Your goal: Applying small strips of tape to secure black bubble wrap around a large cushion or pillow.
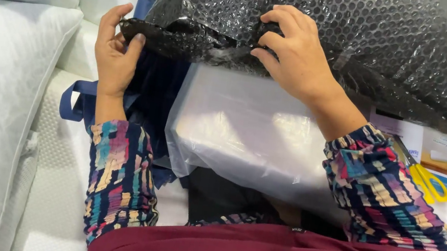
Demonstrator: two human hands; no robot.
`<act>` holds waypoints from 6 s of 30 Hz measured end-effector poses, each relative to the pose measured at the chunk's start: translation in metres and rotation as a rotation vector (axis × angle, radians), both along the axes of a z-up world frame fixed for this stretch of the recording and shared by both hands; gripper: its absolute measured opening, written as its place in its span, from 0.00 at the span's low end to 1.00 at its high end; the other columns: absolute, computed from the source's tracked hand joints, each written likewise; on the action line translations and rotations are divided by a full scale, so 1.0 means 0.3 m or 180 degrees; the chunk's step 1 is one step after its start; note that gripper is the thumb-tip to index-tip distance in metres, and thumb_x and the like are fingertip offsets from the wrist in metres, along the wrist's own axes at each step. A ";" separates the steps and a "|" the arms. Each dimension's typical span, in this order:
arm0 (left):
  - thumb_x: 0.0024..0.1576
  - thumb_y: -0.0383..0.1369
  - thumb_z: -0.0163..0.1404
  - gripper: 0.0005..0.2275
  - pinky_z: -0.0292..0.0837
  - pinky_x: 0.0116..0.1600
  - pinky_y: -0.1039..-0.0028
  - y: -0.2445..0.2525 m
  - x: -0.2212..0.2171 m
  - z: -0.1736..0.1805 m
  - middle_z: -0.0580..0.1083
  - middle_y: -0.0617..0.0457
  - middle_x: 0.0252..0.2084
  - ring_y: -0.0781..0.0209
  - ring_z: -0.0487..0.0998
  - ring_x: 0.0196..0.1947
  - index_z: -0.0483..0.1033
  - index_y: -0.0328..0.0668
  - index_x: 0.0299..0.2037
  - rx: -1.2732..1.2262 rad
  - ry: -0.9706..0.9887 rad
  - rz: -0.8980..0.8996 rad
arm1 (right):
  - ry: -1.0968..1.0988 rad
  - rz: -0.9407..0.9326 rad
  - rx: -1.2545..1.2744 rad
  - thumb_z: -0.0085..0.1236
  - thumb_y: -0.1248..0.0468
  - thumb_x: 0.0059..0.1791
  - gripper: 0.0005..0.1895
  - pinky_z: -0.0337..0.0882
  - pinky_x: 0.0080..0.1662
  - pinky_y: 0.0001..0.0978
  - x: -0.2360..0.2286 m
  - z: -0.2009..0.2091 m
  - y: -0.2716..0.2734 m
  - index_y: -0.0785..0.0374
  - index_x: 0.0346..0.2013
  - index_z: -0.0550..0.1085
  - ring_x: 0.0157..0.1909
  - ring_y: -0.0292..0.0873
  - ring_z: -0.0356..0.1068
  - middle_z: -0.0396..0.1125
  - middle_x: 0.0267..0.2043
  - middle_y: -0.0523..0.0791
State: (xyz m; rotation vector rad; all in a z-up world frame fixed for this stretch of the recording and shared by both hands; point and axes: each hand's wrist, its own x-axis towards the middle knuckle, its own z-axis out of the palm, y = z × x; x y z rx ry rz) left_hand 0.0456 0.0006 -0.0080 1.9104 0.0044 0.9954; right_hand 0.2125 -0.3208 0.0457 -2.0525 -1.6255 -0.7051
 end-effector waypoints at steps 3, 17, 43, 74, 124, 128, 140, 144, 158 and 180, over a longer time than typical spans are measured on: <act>0.65 0.19 0.48 0.15 0.74 0.54 0.76 -0.013 0.030 -0.011 0.66 0.48 0.62 0.60 0.71 0.56 0.68 0.38 0.62 0.0019 -0.0358 0.0107 | -0.0065 -0.0015 0.0065 0.68 0.66 0.54 0.09 0.63 0.62 0.56 0.005 -0.004 -0.002 0.66 0.32 0.76 0.67 0.58 0.62 0.67 0.58 0.50; 0.65 0.17 0.49 0.13 0.73 0.43 0.76 -0.229 -0.196 -0.040 0.70 0.42 0.57 0.57 0.73 0.47 0.71 0.37 0.58 0.0579 -0.0703 0.0959 | -0.0275 0.0328 -0.0296 0.69 0.66 0.51 0.10 0.62 0.56 0.50 -0.055 0.065 -0.134 0.65 0.28 0.77 0.59 0.55 0.65 0.68 0.54 0.49; 0.70 0.22 0.43 0.15 0.78 0.54 0.74 -0.128 -0.067 -0.124 0.67 0.48 0.63 0.54 0.71 0.65 0.65 0.43 0.66 0.0588 -0.1259 0.1277 | 0.0183 0.0611 -0.0308 0.65 0.59 0.53 0.08 0.58 0.50 0.44 -0.173 0.033 0.247 0.59 0.33 0.83 0.50 0.47 0.65 0.72 0.49 0.42; 0.68 0.29 0.50 0.13 0.80 0.64 0.61 -0.237 -0.066 -0.115 0.65 0.44 0.59 0.50 0.76 0.56 0.65 0.35 0.60 0.0522 -0.1557 0.1793 | 0.0007 -0.0039 -0.0364 0.66 0.64 0.51 0.11 0.66 0.34 0.40 -0.164 0.008 0.312 0.58 0.45 0.74 0.28 0.46 0.64 0.66 0.44 0.43; 0.58 0.20 0.60 0.27 0.75 0.47 0.78 -0.113 0.004 -0.019 0.63 0.53 0.66 0.61 0.74 0.41 0.63 0.54 0.63 -0.0401 -0.0551 0.0232 | 0.2585 0.0875 0.0546 0.57 0.73 0.51 0.15 0.79 0.45 0.29 -0.209 0.107 0.659 0.60 0.51 0.69 0.41 0.40 0.78 0.76 0.37 0.44; 0.58 0.21 0.60 0.27 0.74 0.42 0.81 -0.103 0.002 -0.029 0.62 0.52 0.69 0.60 0.76 0.42 0.63 0.55 0.65 -0.0409 -0.0414 0.0241 | 0.2565 0.0874 0.0707 0.57 0.72 0.50 0.14 0.78 0.44 0.27 -0.207 0.112 0.662 0.60 0.49 0.70 0.35 0.37 0.76 0.76 0.31 0.42; 0.57 0.18 0.59 0.17 0.70 0.41 0.84 -0.105 0.001 -0.024 0.62 0.48 0.73 0.68 0.78 0.39 0.70 0.51 0.50 -0.0609 -0.0333 0.0139 | 0.1988 0.0686 0.0907 0.49 0.78 0.51 0.18 0.70 0.36 0.27 -0.154 0.107 0.672 0.63 0.54 0.69 0.28 0.36 0.64 0.68 0.33 0.42; 0.55 0.24 0.62 0.16 0.77 0.53 0.75 -0.087 0.019 -0.053 0.69 0.48 0.61 0.63 0.81 0.38 0.73 0.44 0.51 -0.0584 -0.0217 0.0413 | 0.1837 0.0628 0.1222 0.54 0.76 0.53 0.15 0.71 0.39 0.26 -0.117 0.128 0.602 0.65 0.55 0.70 0.33 0.35 0.69 0.70 0.34 0.42; 0.56 0.39 0.56 0.07 0.69 0.53 0.68 -0.102 0.026 0.032 0.71 0.56 0.50 0.61 0.73 0.48 0.81 0.50 0.29 -0.0070 0.1115 0.1074 | 0.1639 0.0722 0.0852 0.52 0.81 0.55 0.21 0.74 0.44 0.26 -0.203 0.166 0.371 0.65 0.61 0.66 0.39 0.39 0.72 0.74 0.41 0.49; 0.62 0.26 0.47 0.07 0.66 0.43 0.74 -0.196 -0.065 0.018 0.72 0.55 0.40 0.64 0.74 0.37 0.78 0.52 0.42 -0.0106 0.0851 0.0255 | -0.0106 0.0757 0.0309 0.56 0.80 0.56 0.23 0.73 0.42 0.40 -0.220 0.123 0.356 0.69 0.64 0.64 0.39 0.48 0.70 0.71 0.39 0.48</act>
